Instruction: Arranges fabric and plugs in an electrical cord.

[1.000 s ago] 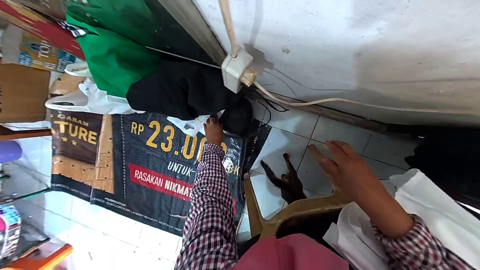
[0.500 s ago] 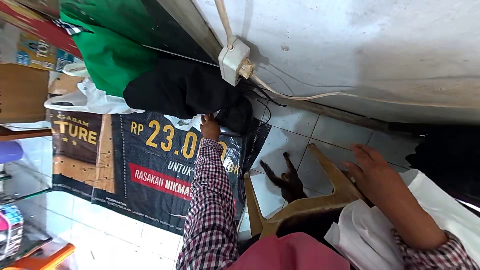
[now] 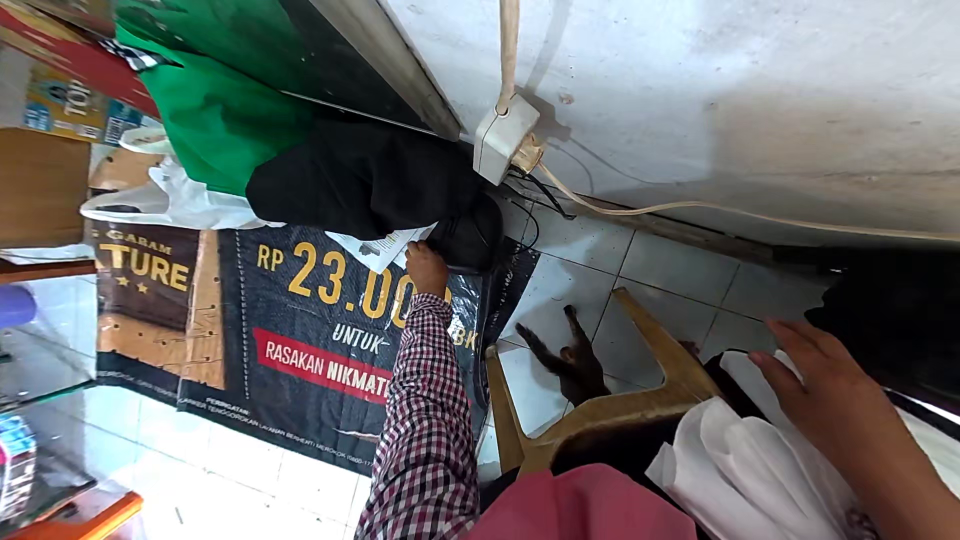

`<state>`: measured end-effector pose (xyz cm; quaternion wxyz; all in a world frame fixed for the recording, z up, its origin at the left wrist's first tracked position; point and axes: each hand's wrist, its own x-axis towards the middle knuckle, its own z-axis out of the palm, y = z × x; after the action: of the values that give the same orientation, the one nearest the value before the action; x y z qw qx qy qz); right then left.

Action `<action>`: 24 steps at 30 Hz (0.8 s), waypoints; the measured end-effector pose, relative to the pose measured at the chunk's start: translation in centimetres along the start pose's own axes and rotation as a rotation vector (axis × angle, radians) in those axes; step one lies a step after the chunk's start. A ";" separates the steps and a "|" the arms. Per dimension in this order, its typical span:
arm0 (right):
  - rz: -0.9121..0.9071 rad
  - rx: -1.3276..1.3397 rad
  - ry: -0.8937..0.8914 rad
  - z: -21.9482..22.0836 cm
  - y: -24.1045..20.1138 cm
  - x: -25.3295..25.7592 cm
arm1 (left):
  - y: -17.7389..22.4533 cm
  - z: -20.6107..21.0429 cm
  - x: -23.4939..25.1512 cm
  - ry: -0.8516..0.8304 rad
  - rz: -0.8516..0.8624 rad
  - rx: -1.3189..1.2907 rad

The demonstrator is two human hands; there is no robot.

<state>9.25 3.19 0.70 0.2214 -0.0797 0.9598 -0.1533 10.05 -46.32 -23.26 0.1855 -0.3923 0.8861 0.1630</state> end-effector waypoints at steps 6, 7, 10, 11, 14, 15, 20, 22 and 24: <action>0.012 0.009 -0.022 0.7 0.2 0.1 | -0.3 -1.0 -0.4 -0.232 -0.330 -0.015; 0.008 0.014 -0.024 0.8 0.3 0.2 | -0.7 -1.2 -0.5 -0.258 -0.309 -0.013; 0.012 0.019 -0.041 1.0 0.1 0.4 | -2.4 -1.0 -0.4 -0.246 -0.224 -0.141; 0.014 0.015 -0.047 1.1 0.1 0.5 | -3.3 -0.5 -0.3 -0.221 -0.224 -0.210; 0.023 0.012 -0.059 1.2 0.2 0.6 | -5.1 0.4 0.2 -0.104 -0.170 -0.351; 0.026 0.010 -0.060 1.2 0.2 0.6 | -5.2 0.2 0.5 -0.063 -0.138 -0.362; 0.042 0.014 -0.086 1.3 0.5 0.8 | -5.0 -3.8 3.6 0.007 -0.040 -0.402; 0.041 0.021 -0.083 1.4 0.5 0.8 | -4.2 -6.2 4.8 0.015 -0.050 -0.373; 0.050 0.022 -0.096 1.4 0.4 0.9 | -3.4 -8.1 5.4 0.037 -0.059 -0.379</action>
<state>9.05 3.00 -0.93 0.2717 -0.0605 0.9480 -0.1541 7.59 -55.41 -19.07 0.0969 -0.4490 0.8309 0.3142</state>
